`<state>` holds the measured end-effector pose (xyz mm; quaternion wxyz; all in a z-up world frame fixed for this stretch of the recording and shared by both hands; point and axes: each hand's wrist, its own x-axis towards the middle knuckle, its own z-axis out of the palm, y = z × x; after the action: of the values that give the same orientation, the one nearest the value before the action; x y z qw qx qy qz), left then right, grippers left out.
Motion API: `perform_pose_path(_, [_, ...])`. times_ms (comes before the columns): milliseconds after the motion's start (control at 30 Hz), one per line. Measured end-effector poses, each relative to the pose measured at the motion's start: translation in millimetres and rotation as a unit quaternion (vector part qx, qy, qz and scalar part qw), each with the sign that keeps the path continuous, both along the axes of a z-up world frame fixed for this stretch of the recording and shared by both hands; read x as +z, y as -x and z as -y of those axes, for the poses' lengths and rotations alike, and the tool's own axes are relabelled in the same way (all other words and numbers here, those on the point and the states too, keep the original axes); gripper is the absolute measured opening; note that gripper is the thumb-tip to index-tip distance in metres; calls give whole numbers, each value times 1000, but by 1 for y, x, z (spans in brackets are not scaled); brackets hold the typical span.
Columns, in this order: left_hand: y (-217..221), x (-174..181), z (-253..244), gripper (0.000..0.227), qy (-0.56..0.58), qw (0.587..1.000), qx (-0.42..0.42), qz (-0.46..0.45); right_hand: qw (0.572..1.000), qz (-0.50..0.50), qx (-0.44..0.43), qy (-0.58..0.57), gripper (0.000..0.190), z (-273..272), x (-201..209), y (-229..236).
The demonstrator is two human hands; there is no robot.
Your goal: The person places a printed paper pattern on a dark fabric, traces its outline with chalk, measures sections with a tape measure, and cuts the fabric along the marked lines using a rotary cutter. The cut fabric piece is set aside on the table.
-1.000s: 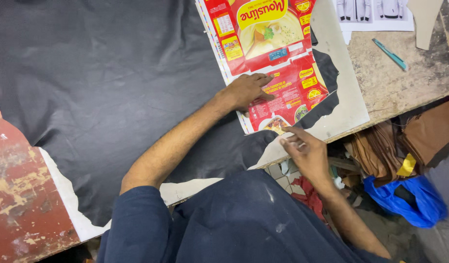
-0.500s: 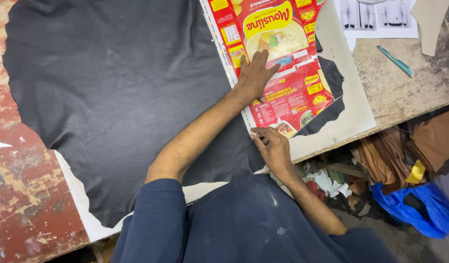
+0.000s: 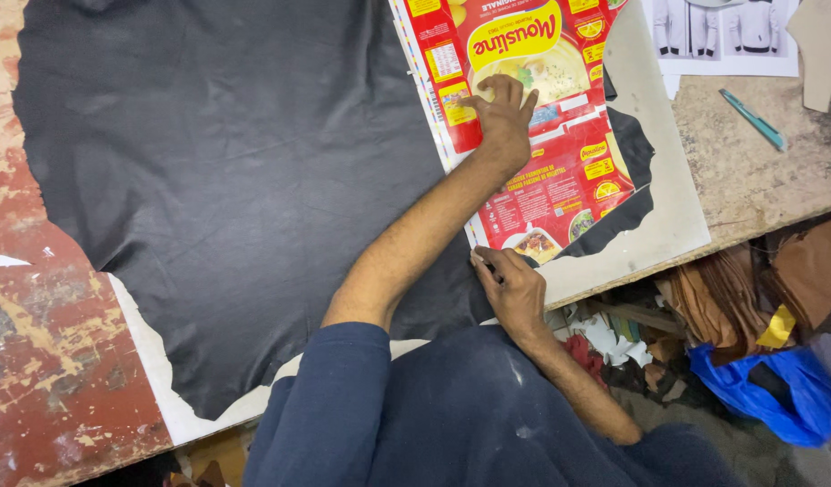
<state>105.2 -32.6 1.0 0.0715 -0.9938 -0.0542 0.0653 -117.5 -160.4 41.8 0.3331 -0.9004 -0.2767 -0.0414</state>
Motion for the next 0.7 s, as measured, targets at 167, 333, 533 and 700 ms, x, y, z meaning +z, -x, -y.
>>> perform_pose_path(167, [-6,-1,-2,129,-12,999,-32,-25,1000,-4,-3,8,23,1,-3,-3])
perform_pose_path(333, [2,8,-43,119,62,988,-134,-44,1000,-16,-19,0,20,-5,-4,-7])
perform_pose_path(533, [-10,-1,-68,57,149,965,-199,80,1000,4,-4,-30,16,-37,-14,-44])
perform_pose_path(700, [-14,0,-72,44,158,968,-188,59,998,39,-20,-37,20,-84,-24,-92])
